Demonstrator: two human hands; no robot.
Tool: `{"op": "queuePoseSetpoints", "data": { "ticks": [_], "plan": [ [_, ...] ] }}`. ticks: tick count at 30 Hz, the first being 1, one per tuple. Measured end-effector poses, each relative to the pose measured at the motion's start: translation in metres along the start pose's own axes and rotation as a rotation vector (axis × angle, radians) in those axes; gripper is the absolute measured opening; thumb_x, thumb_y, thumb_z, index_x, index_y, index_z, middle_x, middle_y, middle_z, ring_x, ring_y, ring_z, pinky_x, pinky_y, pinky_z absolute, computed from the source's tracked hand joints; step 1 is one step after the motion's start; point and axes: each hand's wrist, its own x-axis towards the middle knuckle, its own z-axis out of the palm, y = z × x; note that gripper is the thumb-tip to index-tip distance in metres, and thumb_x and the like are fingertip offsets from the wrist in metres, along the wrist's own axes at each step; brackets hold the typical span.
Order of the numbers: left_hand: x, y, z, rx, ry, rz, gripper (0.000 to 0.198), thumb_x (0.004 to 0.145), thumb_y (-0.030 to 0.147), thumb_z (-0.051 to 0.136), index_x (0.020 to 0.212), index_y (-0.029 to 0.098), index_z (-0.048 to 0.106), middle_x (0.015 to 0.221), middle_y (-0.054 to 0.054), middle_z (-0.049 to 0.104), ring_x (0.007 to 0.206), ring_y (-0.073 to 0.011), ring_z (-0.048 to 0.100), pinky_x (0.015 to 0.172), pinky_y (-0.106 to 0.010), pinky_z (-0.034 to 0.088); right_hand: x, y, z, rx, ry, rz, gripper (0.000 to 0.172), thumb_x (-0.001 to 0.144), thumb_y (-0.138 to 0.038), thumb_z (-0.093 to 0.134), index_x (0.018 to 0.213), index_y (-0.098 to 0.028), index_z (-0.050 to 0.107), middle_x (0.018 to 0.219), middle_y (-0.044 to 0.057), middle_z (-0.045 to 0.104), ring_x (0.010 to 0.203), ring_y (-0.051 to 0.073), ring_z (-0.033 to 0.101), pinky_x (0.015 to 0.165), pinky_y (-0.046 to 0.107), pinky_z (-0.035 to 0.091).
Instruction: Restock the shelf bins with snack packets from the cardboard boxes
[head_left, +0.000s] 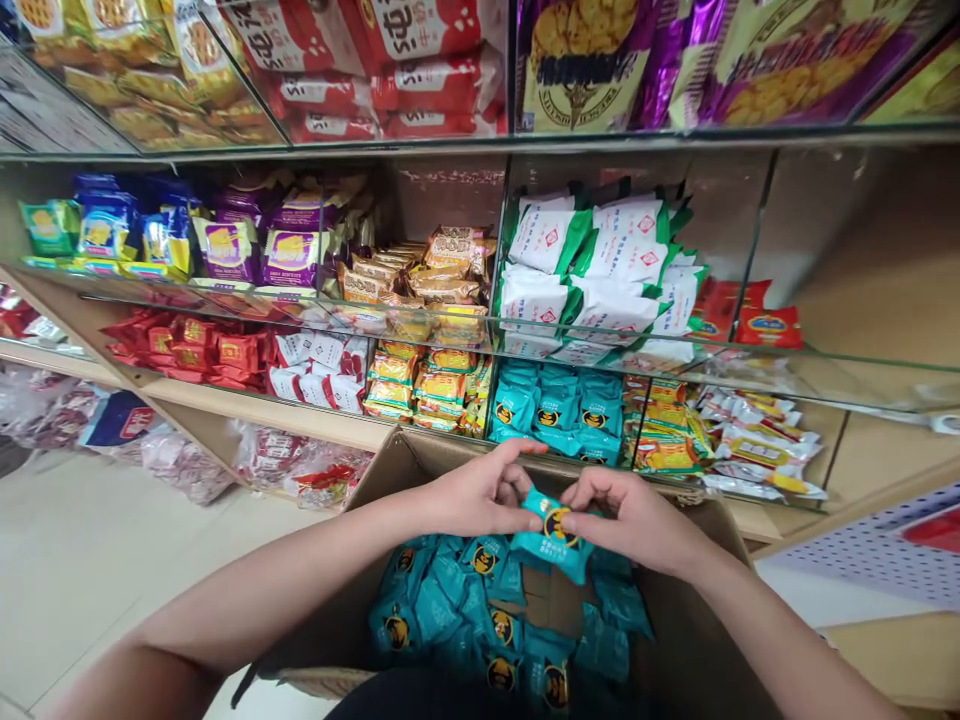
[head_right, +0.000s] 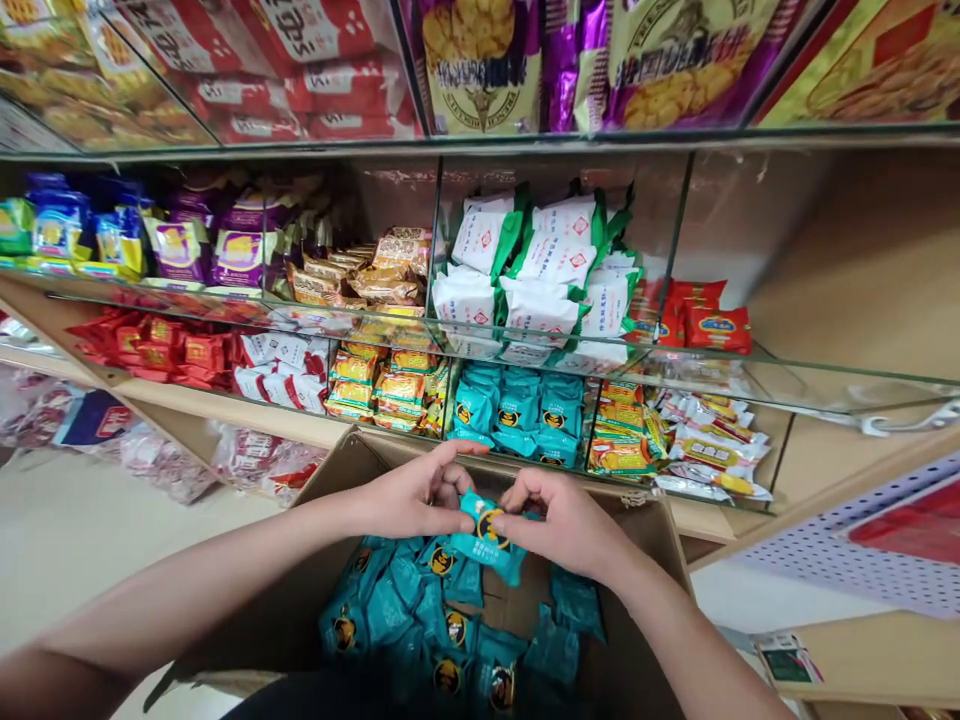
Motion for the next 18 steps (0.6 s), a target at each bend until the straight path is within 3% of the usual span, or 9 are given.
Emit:
{"op": "queuePoseSetpoints", "data": {
  "ticks": [2, 4, 5, 7, 9, 11, 14, 18],
  "plan": [
    [0.001, 0.009, -0.003, 0.168, 0.006, 0.033, 0.069, 0.069, 0.023, 0.064, 0.126, 0.022, 0.026, 0.079, 0.002, 0.052, 0.061, -0.0069, 0.050, 0.052, -0.018, 0.040, 0.000, -0.001, 0.001, -0.065, -0.063, -0.051, 0.024, 0.066, -0.035, 0.062, 0.063, -0.018, 0.046, 0.067, -0.003, 0.053, 0.055, 0.008, 0.043, 0.049, 0.021, 0.033],
    [0.009, 0.018, -0.014, 0.335, 0.048, 0.102, 0.052, 0.075, 0.026, 0.058, 0.121, 0.018, 0.034, 0.082, -0.001, 0.058, 0.067, -0.0095, 0.054, 0.058, -0.022, 0.045, 0.001, 0.000, -0.002, -0.080, -0.043, -0.082, 0.019, 0.069, -0.033, 0.059, 0.075, -0.020, 0.047, 0.064, -0.005, 0.048, 0.055, 0.008, 0.043, 0.050, 0.021, 0.034],
    [0.014, 0.021, -0.023, 0.431, 0.094, 0.147, 0.041, 0.079, 0.028, 0.052, 0.116, 0.016, 0.040, 0.086, -0.004, 0.060, 0.073, -0.0112, 0.056, 0.064, -0.024, 0.046, 0.002, 0.000, -0.006, -0.070, 0.025, -0.090, 0.022, 0.072, -0.033, 0.056, 0.088, -0.021, 0.047, 0.063, -0.006, 0.045, 0.055, 0.009, 0.043, 0.050, 0.021, 0.035],
    [0.029, 0.024, -0.042, 0.716, 0.213, 0.235, 0.027, 0.083, 0.025, 0.045, 0.107, 0.014, 0.050, 0.100, -0.009, 0.060, 0.091, -0.0158, 0.056, 0.080, -0.031, 0.045, 0.006, 0.003, -0.018, -0.087, 0.230, -0.076, 0.044, 0.075, -0.034, 0.051, 0.115, -0.022, 0.036, 0.062, -0.007, 0.041, 0.053, 0.010, 0.044, 0.050, 0.023, 0.036],
    [0.045, 0.022, -0.058, 1.022, 0.221, 0.251, 0.031, 0.083, 0.020, 0.043, 0.112, 0.011, 0.049, 0.114, -0.013, 0.054, 0.108, -0.0198, 0.049, 0.092, -0.033, 0.039, 0.015, 0.006, -0.033, -0.166, 0.409, -0.023, 0.056, 0.076, -0.036, 0.049, 0.126, -0.022, 0.026, 0.060, -0.007, 0.040, 0.050, 0.011, 0.044, 0.050, 0.024, 0.036],
    [0.061, 0.018, -0.063, 1.254, 0.165, 0.185, 0.043, 0.080, 0.019, 0.047, 0.121, 0.006, 0.042, 0.125, -0.018, 0.046, 0.117, -0.0231, 0.042, 0.096, -0.034, 0.035, 0.031, 0.008, -0.044, -0.245, 0.489, 0.036, 0.049, 0.076, -0.038, 0.049, 0.120, -0.021, 0.035, 0.062, -0.004, 0.047, 0.053, 0.013, 0.049, 0.052, 0.026, 0.038],
    [0.082, 0.011, -0.056, 1.469, 0.154, 0.019, 0.051, 0.078, 0.021, 0.051, 0.125, 0.004, 0.037, 0.129, -0.022, 0.040, 0.121, -0.0269, 0.037, 0.098, -0.038, 0.033, 0.061, 0.009, -0.049, -0.334, 0.560, 0.084, 0.036, 0.074, -0.038, 0.052, 0.104, -0.019, 0.045, 0.075, 0.002, 0.058, 0.068, 0.017, 0.057, 0.060, 0.027, 0.041],
    [0.095, 0.005, -0.045, 1.543, 0.180, -0.098, 0.045, 0.082, 0.018, 0.043, 0.125, 0.004, 0.038, 0.117, -0.023, 0.051, 0.107, -0.0279, 0.051, 0.084, -0.038, 0.042, 0.086, 0.014, -0.040, -0.540, 0.508, 0.172, 0.023, 0.074, -0.034, 0.053, 0.089, -0.016, 0.051, 0.085, 0.008, 0.061, 0.082, 0.020, 0.058, 0.066, 0.027, 0.040]
  ]
}}
